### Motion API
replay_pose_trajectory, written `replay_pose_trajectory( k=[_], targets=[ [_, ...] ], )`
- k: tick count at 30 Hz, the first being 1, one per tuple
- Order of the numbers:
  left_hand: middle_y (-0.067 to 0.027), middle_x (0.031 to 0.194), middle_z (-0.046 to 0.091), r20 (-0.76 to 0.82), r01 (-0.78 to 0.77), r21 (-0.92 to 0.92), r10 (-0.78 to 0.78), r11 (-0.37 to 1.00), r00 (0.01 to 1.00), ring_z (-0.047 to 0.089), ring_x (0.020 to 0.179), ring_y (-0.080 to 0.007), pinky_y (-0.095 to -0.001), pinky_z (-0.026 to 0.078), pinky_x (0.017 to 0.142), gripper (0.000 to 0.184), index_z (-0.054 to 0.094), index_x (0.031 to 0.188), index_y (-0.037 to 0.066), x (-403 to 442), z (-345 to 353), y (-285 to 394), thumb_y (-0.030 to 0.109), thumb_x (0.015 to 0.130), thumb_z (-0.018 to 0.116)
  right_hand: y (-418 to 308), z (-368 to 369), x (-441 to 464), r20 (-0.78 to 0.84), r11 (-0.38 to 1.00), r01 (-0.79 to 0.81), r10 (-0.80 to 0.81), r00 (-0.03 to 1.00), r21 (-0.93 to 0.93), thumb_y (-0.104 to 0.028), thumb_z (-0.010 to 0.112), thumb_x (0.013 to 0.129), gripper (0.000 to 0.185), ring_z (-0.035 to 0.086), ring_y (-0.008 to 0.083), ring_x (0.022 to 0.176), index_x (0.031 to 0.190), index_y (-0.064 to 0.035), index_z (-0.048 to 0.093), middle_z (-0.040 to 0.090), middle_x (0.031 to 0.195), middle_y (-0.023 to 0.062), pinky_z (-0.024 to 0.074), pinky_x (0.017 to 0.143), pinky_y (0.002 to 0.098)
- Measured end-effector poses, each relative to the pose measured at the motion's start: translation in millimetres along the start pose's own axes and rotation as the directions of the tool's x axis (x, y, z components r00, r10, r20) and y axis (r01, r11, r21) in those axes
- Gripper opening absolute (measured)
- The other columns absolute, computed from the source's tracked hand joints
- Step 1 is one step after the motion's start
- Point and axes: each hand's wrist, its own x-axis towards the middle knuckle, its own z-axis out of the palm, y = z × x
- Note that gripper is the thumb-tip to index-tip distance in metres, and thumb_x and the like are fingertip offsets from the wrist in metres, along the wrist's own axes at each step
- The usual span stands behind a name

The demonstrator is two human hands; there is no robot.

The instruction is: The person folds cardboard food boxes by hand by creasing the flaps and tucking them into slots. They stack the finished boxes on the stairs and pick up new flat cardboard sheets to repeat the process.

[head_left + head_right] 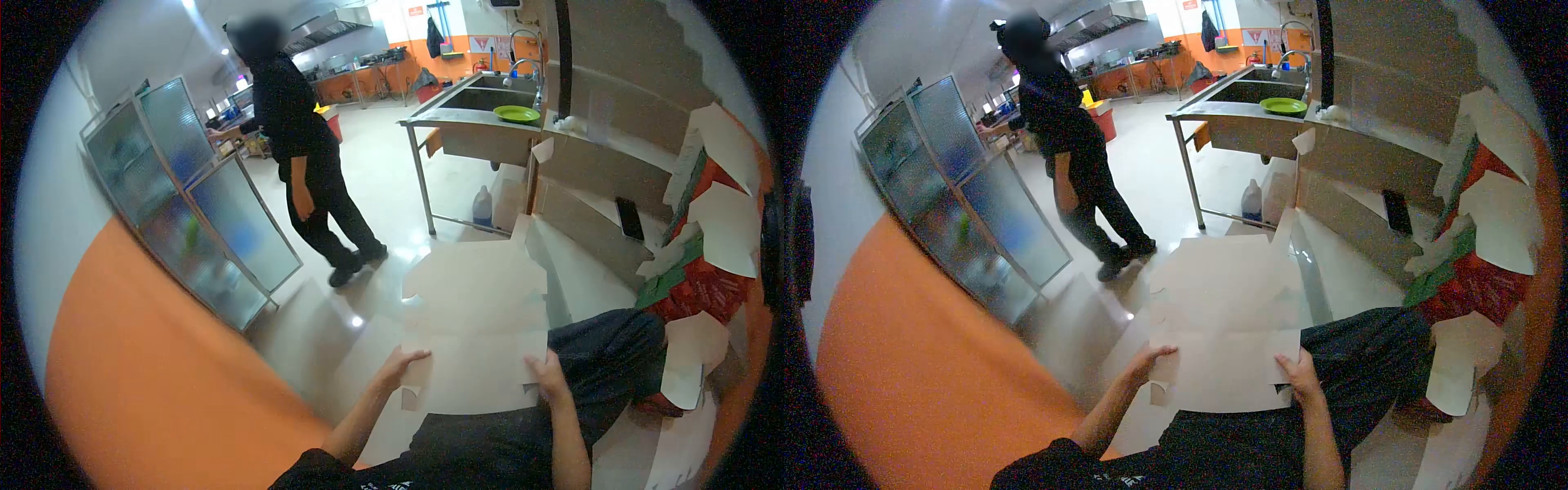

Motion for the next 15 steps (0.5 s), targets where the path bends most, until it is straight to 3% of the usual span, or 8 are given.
replay_pose_trajectory(
  k=[6,15],
  targets=[
    [-0.0099,0.092,0.059,-0.182,-0.069,0.196,0.105,0.978,0.978,0.061,0.079,-0.0184,-0.0332,0.052,0.065,0.044,0.052,0.106,-0.003,-23,23,21,0.020,0.073,0.072,-2,5,-4,-0.069,0.982,0.092,-0.104,0.992,-0.167,-0.017,0.064,0.081,0.035,0.058,0.0173,0.087,0.108,0.0031,0.053,0.061,0.098,0.0100,0.0467,0.078,0.0314],
    [-0.0084,0.089,0.062,-0.135,-0.227,0.290,0.274,0.930,0.952,0.060,0.077,-0.0158,-0.0304,0.051,0.067,0.031,0.058,0.100,-0.003,-25,27,17,0.015,0.077,0.068,-1,6,-1,-0.113,0.982,0.065,-0.086,0.990,-0.176,-0.019,0.064,0.081,0.035,0.058,0.0177,0.088,0.106,0.0032,0.054,0.061,0.098,0.0105,0.0464,0.079,0.0315]
  ],
)
